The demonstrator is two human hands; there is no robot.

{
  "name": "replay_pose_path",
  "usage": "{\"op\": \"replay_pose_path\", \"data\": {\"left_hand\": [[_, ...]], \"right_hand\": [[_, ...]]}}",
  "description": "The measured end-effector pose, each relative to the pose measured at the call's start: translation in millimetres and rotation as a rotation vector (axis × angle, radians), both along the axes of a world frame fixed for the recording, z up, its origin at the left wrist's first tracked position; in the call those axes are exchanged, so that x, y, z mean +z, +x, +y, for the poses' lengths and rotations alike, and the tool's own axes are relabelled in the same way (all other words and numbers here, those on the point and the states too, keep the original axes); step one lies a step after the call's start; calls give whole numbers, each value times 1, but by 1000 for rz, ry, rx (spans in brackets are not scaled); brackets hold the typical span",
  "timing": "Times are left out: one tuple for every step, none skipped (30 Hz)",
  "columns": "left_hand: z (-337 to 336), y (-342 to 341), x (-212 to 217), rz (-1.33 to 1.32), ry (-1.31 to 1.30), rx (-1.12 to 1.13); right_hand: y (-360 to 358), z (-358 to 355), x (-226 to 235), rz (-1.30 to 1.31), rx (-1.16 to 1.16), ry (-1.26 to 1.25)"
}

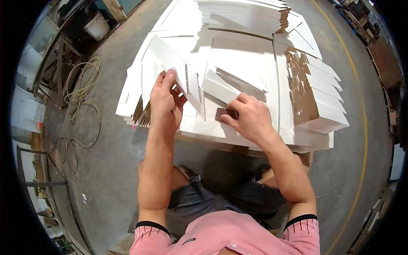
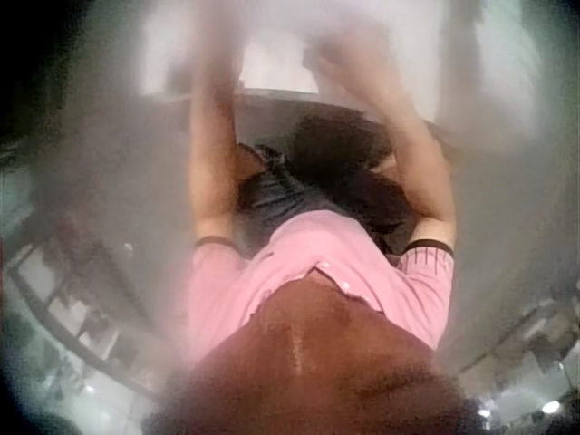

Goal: The person sands the edges of white wooden pieces one at a time using a sanding block while seated at a work table in a factory.

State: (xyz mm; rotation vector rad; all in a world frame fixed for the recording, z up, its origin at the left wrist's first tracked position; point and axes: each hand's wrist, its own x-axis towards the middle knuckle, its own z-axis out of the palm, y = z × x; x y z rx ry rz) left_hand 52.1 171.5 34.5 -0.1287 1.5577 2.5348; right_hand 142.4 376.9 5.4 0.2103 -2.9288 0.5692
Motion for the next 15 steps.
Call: {"op": "replay_pose_path", "data": {"left_hand": [[2, 0, 1, 7, 25, 1], [4, 1, 2, 15, 51, 2], [4, 2, 3, 12, 43, 2], [4, 3, 4, 10, 36, 2], [3, 3, 5, 8, 28, 2], [3, 3, 4, 8, 19, -2], [3, 3, 1, 8, 10, -5], [3, 3, -1, 8, 0, -8], [4, 3, -1, 8, 7, -12], [7, 4, 0, 7, 14, -16], [9, 5, 0, 7, 20, -19], [10, 5, -2, 5, 14, -32], [11, 5, -5, 2, 7, -45], [13, 5, -7, 0, 1, -59], [17, 7, -8, 0, 19, -73]], "right_hand": [[-2, -1, -6, 95, 21, -60], [-2, 0, -7, 85, 28, -94], [-3, -2, -5, 78, 43, -129], [-3, -2, -3, 70, 57, -163], [-5, -2, -1, 34, 27, -205], [-6, -1, 2, -5, -7, -244], [-8, 1, 3, -43, -41, -283], [-10, 4, 3, -15, -59, -389], [-13, 9, 4, 13, -78, -493], [-15, 14, 4, 42, -96, -596], [-16, 17, 3, -47, -93, -808], [-17, 18, 5, -131, -105, -1018], [-16, 17, 9, -177, -99, -1209], [-17, 12, 10, -128, -91, -1288], [-17, 8, 12, -78, -81, -1364]]}}
